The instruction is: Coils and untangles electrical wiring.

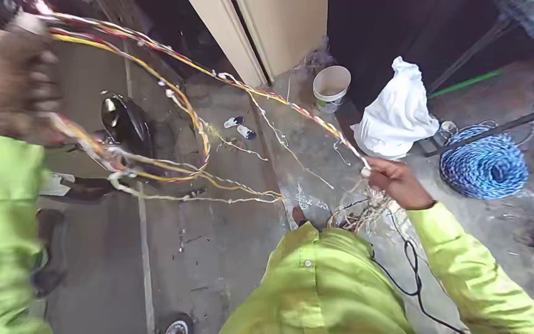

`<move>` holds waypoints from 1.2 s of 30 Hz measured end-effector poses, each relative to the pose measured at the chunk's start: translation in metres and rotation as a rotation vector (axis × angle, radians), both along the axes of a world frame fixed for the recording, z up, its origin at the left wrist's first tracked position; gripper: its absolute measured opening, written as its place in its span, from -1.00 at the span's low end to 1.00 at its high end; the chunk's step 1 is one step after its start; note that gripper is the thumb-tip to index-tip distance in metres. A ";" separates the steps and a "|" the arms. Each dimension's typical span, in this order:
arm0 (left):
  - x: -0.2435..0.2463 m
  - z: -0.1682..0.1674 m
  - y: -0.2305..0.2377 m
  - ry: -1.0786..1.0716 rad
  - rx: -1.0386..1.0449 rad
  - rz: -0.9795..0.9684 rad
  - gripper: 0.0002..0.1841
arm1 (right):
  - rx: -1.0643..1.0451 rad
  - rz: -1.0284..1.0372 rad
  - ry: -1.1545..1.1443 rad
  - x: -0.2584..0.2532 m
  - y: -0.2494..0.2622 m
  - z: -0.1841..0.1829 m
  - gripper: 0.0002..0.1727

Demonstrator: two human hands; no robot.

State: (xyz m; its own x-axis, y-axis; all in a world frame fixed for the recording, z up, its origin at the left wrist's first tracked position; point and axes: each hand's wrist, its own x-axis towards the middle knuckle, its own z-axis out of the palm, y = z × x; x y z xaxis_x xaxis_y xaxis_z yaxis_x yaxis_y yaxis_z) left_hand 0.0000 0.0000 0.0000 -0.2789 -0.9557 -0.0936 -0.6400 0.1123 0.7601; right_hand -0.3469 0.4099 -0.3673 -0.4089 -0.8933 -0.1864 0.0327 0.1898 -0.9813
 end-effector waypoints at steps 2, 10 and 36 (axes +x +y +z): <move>-0.002 -0.043 0.007 0.124 0.062 -0.047 -0.72 | -0.025 -0.088 -0.005 -0.013 0.015 0.011 -0.52; -0.033 -0.139 0.039 0.300 0.295 -0.068 -0.69 | 0.122 -0.130 0.314 -0.014 0.063 0.046 -0.63; -0.167 -0.280 0.174 0.285 0.713 -0.747 -0.76 | -0.062 0.599 0.549 0.027 -0.046 0.107 -0.59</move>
State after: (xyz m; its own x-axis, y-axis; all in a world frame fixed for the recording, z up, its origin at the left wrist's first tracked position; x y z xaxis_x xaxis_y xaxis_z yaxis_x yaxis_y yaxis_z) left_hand -0.1672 0.1742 -0.2800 -0.8704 -0.2846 -0.4018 -0.3814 -0.1266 0.9157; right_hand -0.3196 0.3643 -0.2601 0.1229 -0.9915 -0.0416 -0.5464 -0.0326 -0.8369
